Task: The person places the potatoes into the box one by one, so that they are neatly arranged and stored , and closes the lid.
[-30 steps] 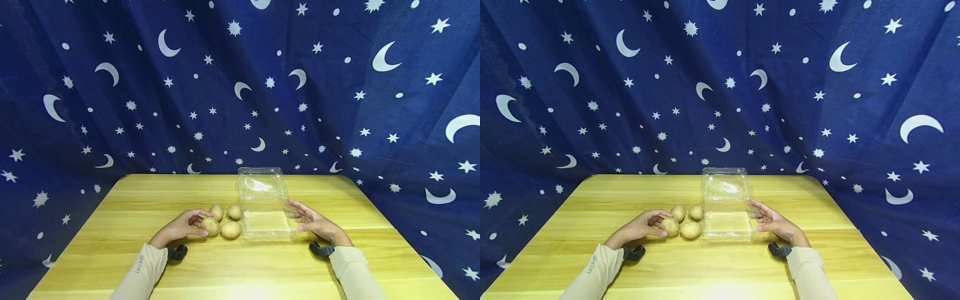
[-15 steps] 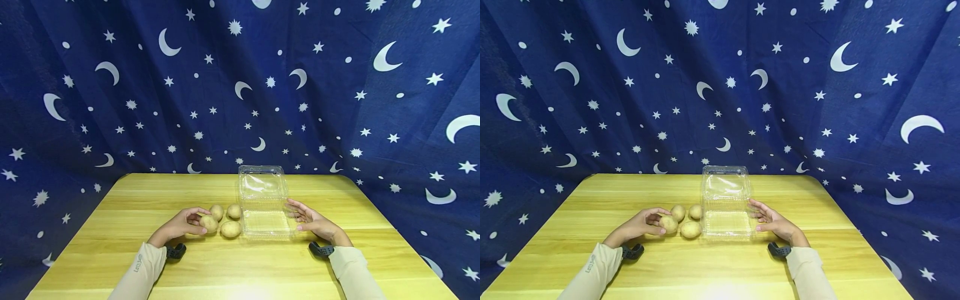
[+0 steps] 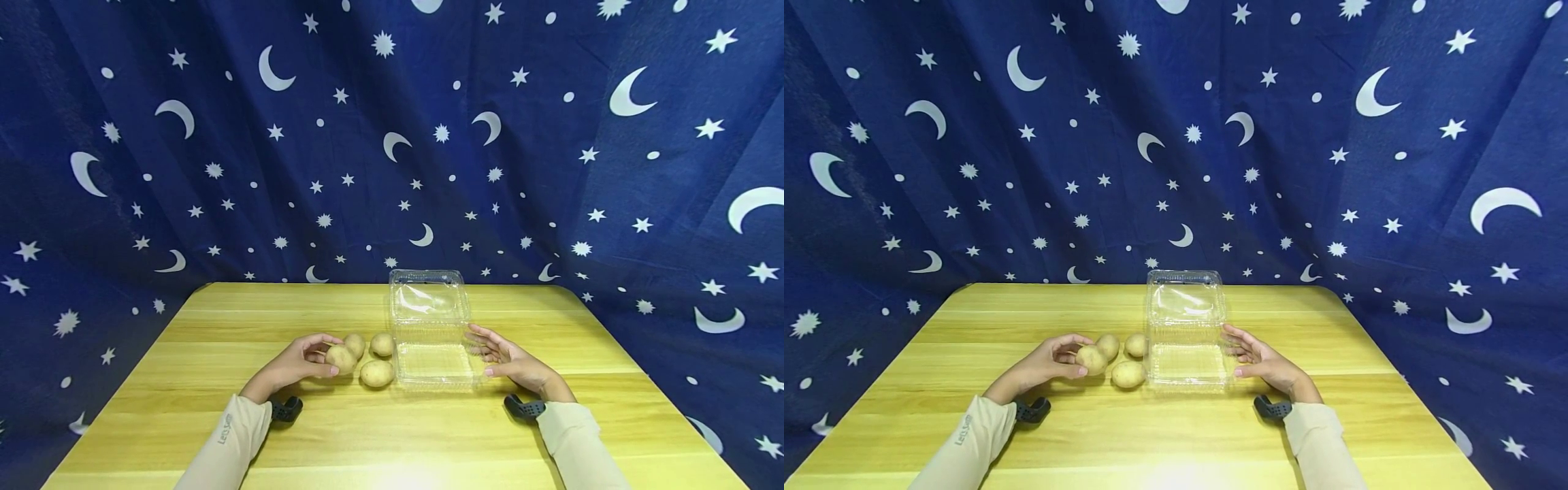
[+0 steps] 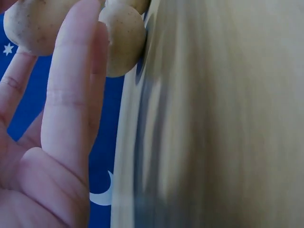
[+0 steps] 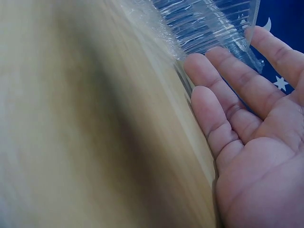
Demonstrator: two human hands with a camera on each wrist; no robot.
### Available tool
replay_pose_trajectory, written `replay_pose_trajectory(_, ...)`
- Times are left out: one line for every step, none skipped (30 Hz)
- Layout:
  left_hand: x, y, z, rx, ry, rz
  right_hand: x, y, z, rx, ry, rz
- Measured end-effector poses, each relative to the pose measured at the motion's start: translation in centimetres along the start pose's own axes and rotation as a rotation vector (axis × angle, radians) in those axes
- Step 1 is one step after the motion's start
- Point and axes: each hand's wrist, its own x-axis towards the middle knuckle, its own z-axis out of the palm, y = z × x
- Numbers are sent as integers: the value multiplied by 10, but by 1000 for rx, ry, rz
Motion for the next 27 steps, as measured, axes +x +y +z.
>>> replay_pose_trajectory(0, 1, 0, -12, 1, -2, 0, 0, 0, 0, 0, 1)
replay_pose_trajectory(0, 2, 1, -22, 2, -1, 0, 0, 0, -1, 1, 1)
replay_pose_trajectory(1, 3, 1, -29, 5, 0, 0, 0, 0, -2, 3, 2)
replay_pose_trajectory(1, 4, 2, -34, 8, 7, 0, 0, 0, -3, 4, 2)
replay_pose_trajectory(1, 4, 2, -34, 14, 18, 0, 0, 0, -5, 4, 3)
replay_pose_trajectory(1, 5, 2, -32, 19, 30, 0, 0, 0, -8, 5, 4)
replay_pose_trajectory(1, 5, 3, -27, 26, 42, 0, 0, 0, -9, 4, 3)
replay_pose_trajectory(2, 6, 3, -21, 35, 54, 0, 0, 0, -11, 4, 3)
replay_pose_trajectory(2, 7, 4, -14, 43, 64, 0, 0, 0, -11, 3, 2)
replay_pose_trajectory(3, 8, 5, -8, 51, 74, 0, 1, 0, -11, 2, 1)
replay_pose_trajectory(3, 9, 6, -5, 59, 77, -1, 1, -1, -12, 1, -1)
replay_pose_trajectory(3, 10, 7, -3, 64, 82, -1, 1, -1, -13, 0, -3)
replay_pose_trajectory(4, 11, 8, -1, 68, 87, -1, 1, -1, -12, -1, -5)
replay_pose_trajectory(4, 13, 9, 2, 71, 92, -1, 1, -1, -11, -1, -7)
replay_pose_trajectory(5, 14, 10, 7, 72, 98, -1, 1, -1, -11, -1, -8)
replay_pose_trajectory(5, 15, 11, 8, 73, 104, -1, 1, -1, -11, -1, -9)
replay_pose_trajectory(5, 16, 12, 8, 72, 110, -1, 1, -1, -11, -1, -10)
replay_pose_trajectory(6, 17, 13, 13, 70, 119, -1, 1, -1, -12, -1, -11)
replay_pose_trajectory(6, 18, 14, 14, 69, 125, -1, 0, -1, -12, -2, -11)
replay_pose_trajectory(6, 19, 15, 12, 69, 128, -1, 0, 0, -13, -3, -11)
replay_pose_trajectory(7, 20, 17, 10, 67, 133, -1, 0, 0, -13, -3, -12)
replay_pose_trajectory(7, 21, 18, 6, 66, 137, -1, 0, 0, -14, -4, -12)
replay_pose_trajectory(8, 21, 19, 6, 66, 140, 0, -1, 0, -13, -4, -12)
replay_pose_trajectory(9, 22, 20, 4, 66, 143, 0, -1, 0, -13, -4, -12)
replay_pose_trajectory(9, 23, 22, -3, 65, 148, 0, -1, 0, -11, -4, -10)
replay_pose_trajectory(10, 24, 23, -7, 65, 150, 0, -1, 0, -10, -4, -10)
replay_pose_trajectory(10, 25, 24, -9, 64, 153, 0, -1, 1, -8, -3, -8)
